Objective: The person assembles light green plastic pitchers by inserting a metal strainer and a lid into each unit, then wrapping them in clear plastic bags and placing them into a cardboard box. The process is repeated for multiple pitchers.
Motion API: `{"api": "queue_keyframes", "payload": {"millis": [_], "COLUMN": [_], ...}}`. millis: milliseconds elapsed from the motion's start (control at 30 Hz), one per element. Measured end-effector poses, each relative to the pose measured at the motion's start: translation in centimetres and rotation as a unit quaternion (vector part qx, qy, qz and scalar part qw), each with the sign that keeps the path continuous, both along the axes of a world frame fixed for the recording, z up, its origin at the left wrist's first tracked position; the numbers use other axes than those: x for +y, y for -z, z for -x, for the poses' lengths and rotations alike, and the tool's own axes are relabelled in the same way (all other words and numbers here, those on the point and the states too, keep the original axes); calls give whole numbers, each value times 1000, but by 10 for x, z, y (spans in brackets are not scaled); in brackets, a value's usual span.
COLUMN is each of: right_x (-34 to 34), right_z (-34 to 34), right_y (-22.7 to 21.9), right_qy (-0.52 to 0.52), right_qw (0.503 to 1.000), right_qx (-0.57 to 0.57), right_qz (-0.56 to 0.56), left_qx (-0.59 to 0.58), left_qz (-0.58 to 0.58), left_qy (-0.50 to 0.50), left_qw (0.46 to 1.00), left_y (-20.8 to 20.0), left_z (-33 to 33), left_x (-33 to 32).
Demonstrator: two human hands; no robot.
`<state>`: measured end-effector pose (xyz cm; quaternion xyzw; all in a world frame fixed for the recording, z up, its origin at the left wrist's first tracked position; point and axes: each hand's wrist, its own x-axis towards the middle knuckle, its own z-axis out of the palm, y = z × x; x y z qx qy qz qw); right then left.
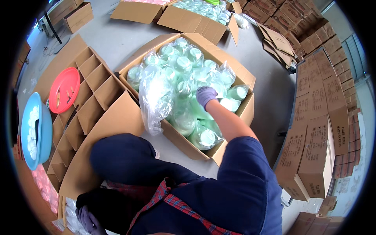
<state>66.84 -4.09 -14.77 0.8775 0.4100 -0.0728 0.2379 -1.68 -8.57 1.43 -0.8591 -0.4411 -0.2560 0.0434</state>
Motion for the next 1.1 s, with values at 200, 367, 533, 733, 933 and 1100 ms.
{"api": "queue_keyframes", "payload": {"millis": [200,367,533,733,933,1100], "right_x": [-42,-37,-18,-34,-29,-60], "right_z": [22,148,306,337,41,-94], "right_y": [-177,-276,-197,-120,9,156], "right_qy": [-106,-260,-395,-135,13,127], "right_qw": [960,847,593,563,983,975], "right_qx": [-99,138,473,770,156,181], "right_qz": [-238,-443,-519,-268,-100,12], "left_qx": [-47,-87,-624,-292,-354,-355], "left_qz": [55,86,153,203,220,193], "left_qy": [57,49,-54,-80,-134,-185], "left_qw": [996,991,765,931,899,895], "left_y": [-6,-6,-1,4,23,27], "left_z": [-7,-48,-56,26,3,-13], "left_x": [8,15,11,-18,-10,4]}}
